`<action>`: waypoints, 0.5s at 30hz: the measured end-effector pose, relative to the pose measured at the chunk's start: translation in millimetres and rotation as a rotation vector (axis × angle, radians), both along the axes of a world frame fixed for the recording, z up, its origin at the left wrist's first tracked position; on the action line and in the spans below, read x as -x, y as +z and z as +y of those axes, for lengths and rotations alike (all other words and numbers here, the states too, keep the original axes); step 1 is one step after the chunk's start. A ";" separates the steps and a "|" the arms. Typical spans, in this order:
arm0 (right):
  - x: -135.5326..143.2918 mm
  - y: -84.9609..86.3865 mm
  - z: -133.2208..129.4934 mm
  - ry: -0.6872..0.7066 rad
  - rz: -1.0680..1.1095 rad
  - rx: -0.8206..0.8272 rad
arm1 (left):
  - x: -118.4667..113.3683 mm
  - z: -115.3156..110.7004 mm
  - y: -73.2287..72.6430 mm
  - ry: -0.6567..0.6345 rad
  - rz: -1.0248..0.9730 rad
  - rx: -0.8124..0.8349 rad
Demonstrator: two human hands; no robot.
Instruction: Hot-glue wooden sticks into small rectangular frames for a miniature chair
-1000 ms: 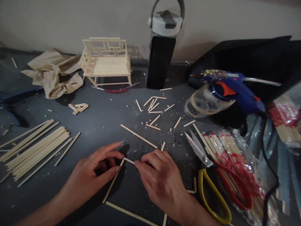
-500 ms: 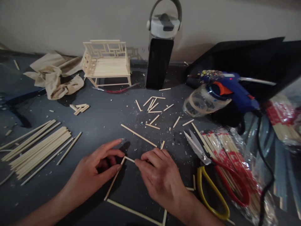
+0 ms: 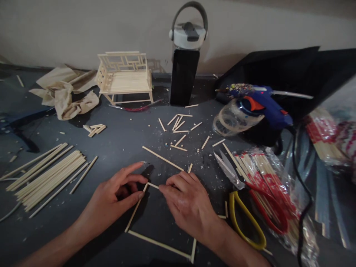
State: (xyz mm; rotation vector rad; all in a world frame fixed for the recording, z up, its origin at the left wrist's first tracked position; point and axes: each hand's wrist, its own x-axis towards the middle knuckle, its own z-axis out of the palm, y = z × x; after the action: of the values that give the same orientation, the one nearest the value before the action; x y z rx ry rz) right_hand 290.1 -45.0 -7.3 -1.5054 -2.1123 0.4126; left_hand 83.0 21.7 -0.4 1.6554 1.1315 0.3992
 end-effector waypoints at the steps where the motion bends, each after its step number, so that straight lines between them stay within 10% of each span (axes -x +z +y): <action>1: -0.1 -0.2 0.0 0.000 0.000 -0.001 | -0.1 0.4 0.0 -0.002 0.001 0.001; 15: 0.0 -0.8 -0.9 0.006 0.003 -0.017 | 0.2 -0.5 1.1 0.004 -0.022 0.040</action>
State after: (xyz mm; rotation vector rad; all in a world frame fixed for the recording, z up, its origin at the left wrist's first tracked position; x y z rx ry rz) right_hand 290.1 -45.9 -8.1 -1.4877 -2.1137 0.3977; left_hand 82.8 21.2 0.7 1.6106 1.1194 0.3939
